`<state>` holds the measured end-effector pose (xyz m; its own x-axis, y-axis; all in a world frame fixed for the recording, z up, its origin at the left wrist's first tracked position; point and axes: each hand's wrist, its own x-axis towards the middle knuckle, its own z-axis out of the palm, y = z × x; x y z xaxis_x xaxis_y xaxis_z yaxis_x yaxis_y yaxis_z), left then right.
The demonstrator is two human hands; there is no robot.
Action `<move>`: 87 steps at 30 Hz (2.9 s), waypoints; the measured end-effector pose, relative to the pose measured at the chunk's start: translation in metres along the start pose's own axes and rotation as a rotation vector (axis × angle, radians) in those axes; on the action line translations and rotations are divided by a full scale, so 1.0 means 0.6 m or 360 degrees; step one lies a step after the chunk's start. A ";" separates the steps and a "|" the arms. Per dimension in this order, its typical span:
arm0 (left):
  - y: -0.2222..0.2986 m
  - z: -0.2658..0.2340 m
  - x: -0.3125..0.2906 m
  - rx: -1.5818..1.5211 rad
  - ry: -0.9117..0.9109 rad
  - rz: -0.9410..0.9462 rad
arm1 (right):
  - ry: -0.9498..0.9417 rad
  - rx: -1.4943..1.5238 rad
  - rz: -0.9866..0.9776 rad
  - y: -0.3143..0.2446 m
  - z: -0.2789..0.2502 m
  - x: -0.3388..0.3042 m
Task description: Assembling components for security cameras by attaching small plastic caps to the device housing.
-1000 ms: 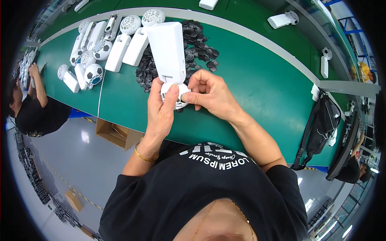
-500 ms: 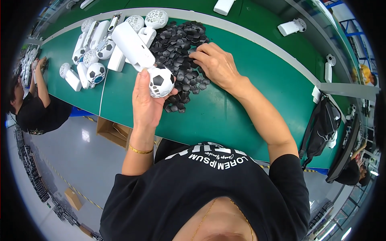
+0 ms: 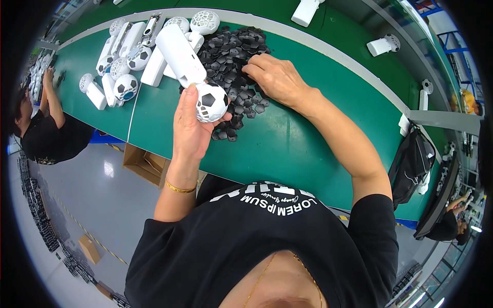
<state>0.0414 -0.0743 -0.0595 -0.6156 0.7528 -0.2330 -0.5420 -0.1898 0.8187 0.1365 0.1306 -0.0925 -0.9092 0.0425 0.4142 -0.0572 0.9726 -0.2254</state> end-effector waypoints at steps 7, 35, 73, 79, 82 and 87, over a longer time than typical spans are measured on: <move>0.001 0.010 -0.001 -0.0025 -0.0049 -0.0019 | 0.0274 0.0210 -0.0008 -0.007 -0.009 0.010; -0.013 0.033 -0.026 0.0124 0.0019 0.0038 | 0.0519 0.0941 0.0566 -0.171 -0.041 -0.039; -0.005 0.068 0.003 -0.0529 -0.0116 -0.0171 | 0.0834 0.2008 0.1025 -0.155 -0.090 -0.045; -0.005 0.087 -0.004 -0.0651 -0.0096 -0.0222 | 0.0981 0.1705 0.0954 -0.202 -0.038 -0.047; -0.008 0.092 -0.007 -0.0675 -0.0054 -0.0227 | 0.1090 0.1487 0.0856 -0.202 -0.024 -0.044; -0.012 0.089 -0.011 -0.0651 -0.0006 -0.0158 | 0.1091 0.1354 0.0844 -0.208 -0.021 -0.037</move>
<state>0.0800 -0.0445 -0.0357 -0.5473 0.7822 -0.2978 -0.7815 -0.3503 0.5163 0.1691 0.0111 -0.0627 -0.5099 0.7522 0.4174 -0.2304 0.3481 -0.9087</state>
